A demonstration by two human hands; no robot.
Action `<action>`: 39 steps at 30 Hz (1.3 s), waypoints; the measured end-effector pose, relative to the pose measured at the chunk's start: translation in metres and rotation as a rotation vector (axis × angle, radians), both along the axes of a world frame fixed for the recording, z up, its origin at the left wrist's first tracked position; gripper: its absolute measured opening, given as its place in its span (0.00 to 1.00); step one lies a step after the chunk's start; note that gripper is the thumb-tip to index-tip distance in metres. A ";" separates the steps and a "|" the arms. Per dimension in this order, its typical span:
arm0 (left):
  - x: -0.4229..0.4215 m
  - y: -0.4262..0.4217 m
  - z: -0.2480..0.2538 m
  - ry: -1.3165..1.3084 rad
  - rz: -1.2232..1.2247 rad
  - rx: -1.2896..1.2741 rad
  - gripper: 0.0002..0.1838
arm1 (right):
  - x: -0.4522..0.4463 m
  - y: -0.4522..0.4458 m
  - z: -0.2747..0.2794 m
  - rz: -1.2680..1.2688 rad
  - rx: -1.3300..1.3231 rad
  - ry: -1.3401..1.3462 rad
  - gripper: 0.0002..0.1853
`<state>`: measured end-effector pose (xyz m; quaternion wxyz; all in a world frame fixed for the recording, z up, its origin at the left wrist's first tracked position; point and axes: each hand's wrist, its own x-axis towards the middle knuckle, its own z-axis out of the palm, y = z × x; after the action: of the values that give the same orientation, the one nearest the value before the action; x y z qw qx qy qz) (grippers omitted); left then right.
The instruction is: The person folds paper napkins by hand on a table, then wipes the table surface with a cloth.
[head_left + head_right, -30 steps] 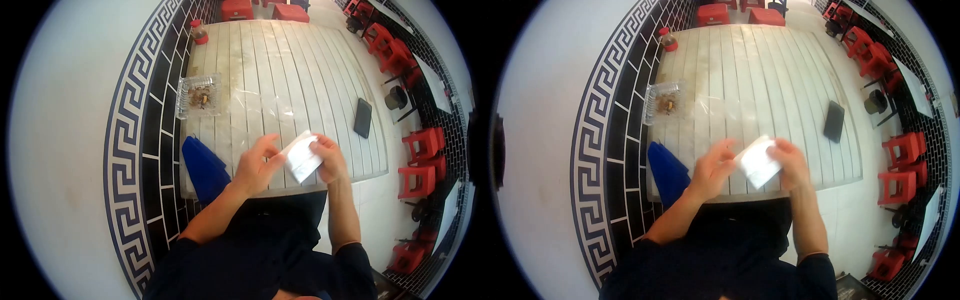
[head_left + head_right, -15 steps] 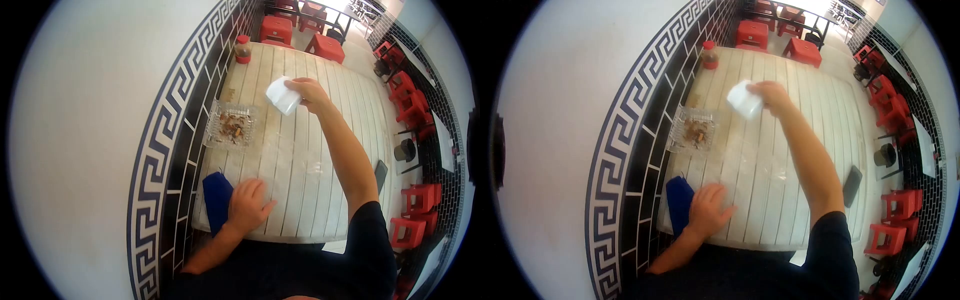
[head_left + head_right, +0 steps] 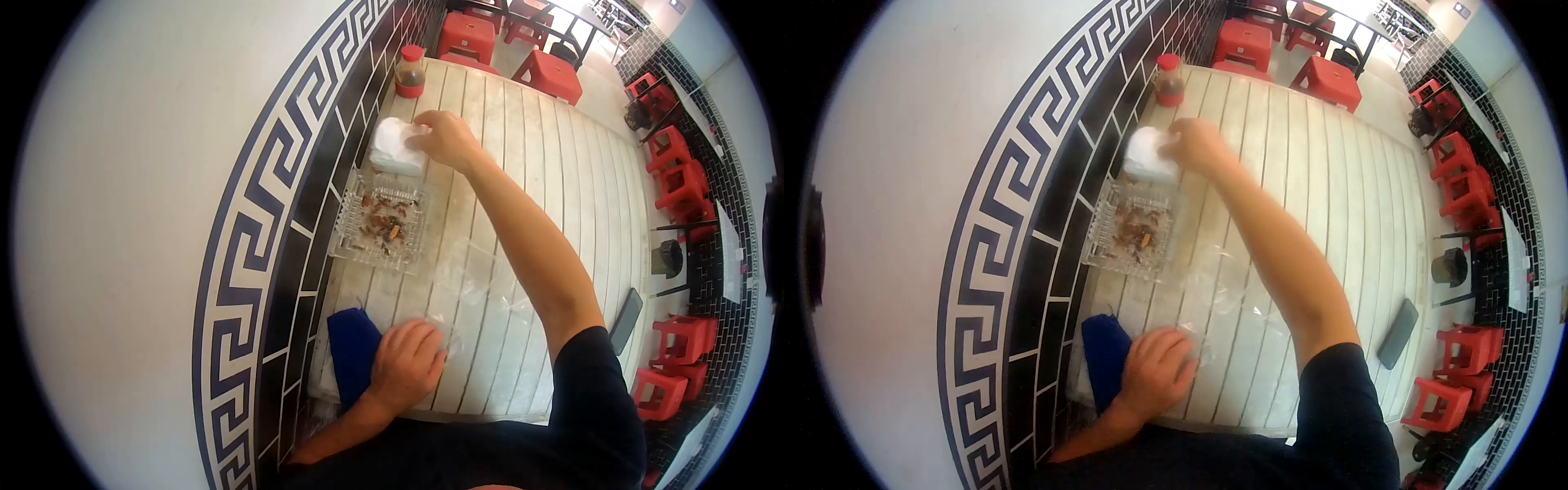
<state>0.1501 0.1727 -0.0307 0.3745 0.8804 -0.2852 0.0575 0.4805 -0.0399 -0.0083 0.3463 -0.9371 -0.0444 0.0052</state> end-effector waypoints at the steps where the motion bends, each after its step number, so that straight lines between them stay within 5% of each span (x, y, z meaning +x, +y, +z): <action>1: -0.001 -0.001 0.000 -0.022 0.001 0.005 0.17 | 0.005 0.010 -0.005 0.009 0.034 -0.040 0.35; 6: -0.007 -0.002 -0.013 -0.037 -0.015 0.010 0.14 | -0.037 -0.023 0.025 -0.027 -0.064 -0.159 0.38; 10: -0.003 -0.005 -0.013 -0.097 0.020 -0.034 0.08 | -0.169 -0.114 0.091 0.168 -0.082 0.289 0.37; 12: -0.002 -0.004 -0.010 -0.109 0.034 -0.075 0.07 | -0.231 -0.140 0.071 0.377 -0.070 0.142 0.40; 15: -0.005 -0.002 -0.001 -0.078 0.005 -0.180 0.09 | -0.288 -0.132 0.039 0.345 -0.193 0.072 0.34; 17: -0.009 -0.002 0.005 -0.070 0.017 -0.285 0.09 | -0.306 -0.118 0.040 0.133 -0.219 0.418 0.20; 18: -0.012 -0.002 0.009 -0.076 0.016 -0.281 0.09 | -0.309 -0.119 0.043 0.134 -0.216 0.411 0.20; 20: -0.018 -0.001 0.019 -0.087 0.018 -0.344 0.11 | -0.316 -0.124 0.053 -0.049 0.220 0.184 0.10; 23: -0.026 -0.007 0.032 -0.084 0.005 -0.383 0.10 | -0.285 -0.094 0.039 0.077 0.262 0.013 0.10; 25: -0.033 -0.012 0.040 -0.094 -0.004 -0.375 0.09 | -0.259 -0.057 0.011 0.208 0.090 0.071 0.09; 27: -0.035 -0.012 0.045 -0.099 0.022 -0.393 0.09 | -0.259 -0.027 -0.030 0.106 -0.262 -0.142 0.08; 33: -0.037 -0.026 0.023 0.051 -0.008 -0.612 0.09 | -0.377 -0.022 0.045 -0.373 0.418 -0.118 0.23; 39: -0.060 -0.109 0.020 0.263 -0.327 -0.701 0.08 | -0.504 -0.013 0.017 -0.476 1.081 -0.356 0.33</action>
<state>0.0902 0.0639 -0.0112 0.6894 0.6423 -0.3343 -0.0219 -0.0239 -0.0530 0.0088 0.7511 -0.5996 0.1125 -0.2521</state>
